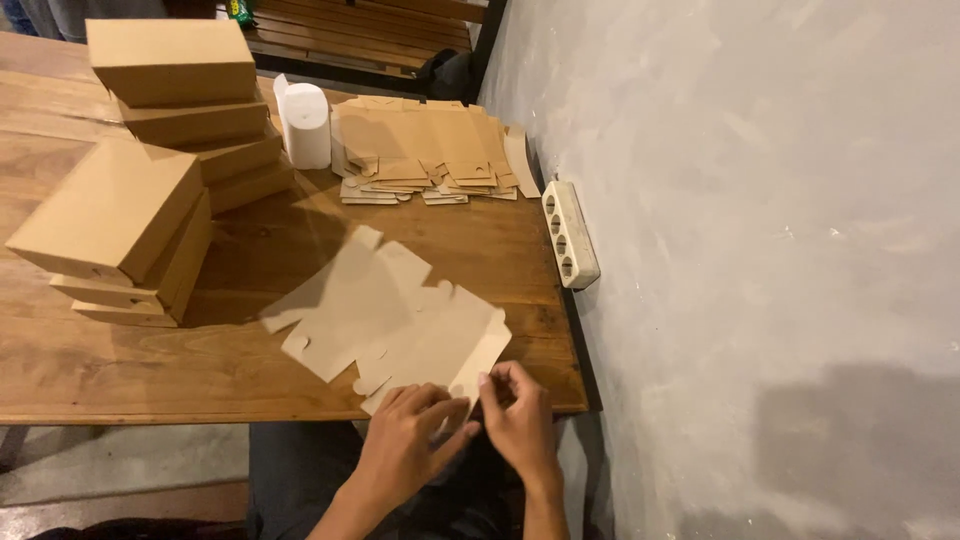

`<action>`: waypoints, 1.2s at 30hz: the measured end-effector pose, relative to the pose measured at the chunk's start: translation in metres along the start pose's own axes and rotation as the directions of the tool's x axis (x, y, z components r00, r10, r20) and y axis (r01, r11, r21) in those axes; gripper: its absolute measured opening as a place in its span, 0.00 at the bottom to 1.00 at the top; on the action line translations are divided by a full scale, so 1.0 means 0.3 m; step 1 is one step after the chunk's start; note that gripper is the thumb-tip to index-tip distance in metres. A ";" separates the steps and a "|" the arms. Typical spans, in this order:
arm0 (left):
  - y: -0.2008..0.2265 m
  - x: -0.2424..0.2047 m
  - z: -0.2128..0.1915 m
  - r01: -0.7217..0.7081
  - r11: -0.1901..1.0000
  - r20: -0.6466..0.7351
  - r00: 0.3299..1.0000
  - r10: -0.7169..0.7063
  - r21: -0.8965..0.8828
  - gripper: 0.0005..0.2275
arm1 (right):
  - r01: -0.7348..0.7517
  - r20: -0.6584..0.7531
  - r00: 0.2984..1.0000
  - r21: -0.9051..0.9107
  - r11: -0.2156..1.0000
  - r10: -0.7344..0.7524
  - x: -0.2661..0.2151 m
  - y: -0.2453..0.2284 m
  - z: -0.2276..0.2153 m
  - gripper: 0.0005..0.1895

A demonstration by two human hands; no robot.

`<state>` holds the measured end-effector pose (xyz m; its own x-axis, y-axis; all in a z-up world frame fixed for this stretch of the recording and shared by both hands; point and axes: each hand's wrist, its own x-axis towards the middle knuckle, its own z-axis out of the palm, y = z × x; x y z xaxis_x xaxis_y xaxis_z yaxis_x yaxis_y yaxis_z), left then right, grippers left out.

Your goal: The person folds flat cardboard pieces along pre-scored lines to form small box-like structures. They repeatedly pick up a piece, fold the side flaps inward, and press the edges to set the creases. Finished pieces are stacked on the table.

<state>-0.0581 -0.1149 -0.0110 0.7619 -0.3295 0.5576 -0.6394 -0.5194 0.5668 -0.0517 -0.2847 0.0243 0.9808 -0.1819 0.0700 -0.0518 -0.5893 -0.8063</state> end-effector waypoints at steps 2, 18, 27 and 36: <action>0.010 0.042 -0.026 0.029 0.996 0.059 0.998 -0.024 -0.083 0.11 | -0.018 0.031 0.999 0.065 0.998 0.016 0.054 0.051 -0.015 0.09; -0.198 0.118 -0.087 0.057 0.959 0.338 0.929 -0.153 0.279 0.25 | -0.047 -0.075 0.991 0.559 0.828 0.107 0.300 0.265 -0.019 0.05; -0.261 0.112 0.001 0.058 0.931 0.269 0.949 -0.163 0.361 0.26 | 0.048 -0.003 0.998 0.610 0.791 -0.059 0.273 -0.037 0.024 0.08; -0.264 0.087 0.076 0.113 0.874 0.352 0.885 -0.305 0.473 0.24 | 0.070 0.152 0.973 0.516 0.854 -0.172 0.265 -0.143 0.142 0.14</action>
<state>0.0147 -0.1003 -0.0552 0.9054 -0.4108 0.1076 -0.4242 -0.8640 0.2711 0.0365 -0.2404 0.0396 0.9921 0.0437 0.1173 0.1215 -0.1094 -0.9866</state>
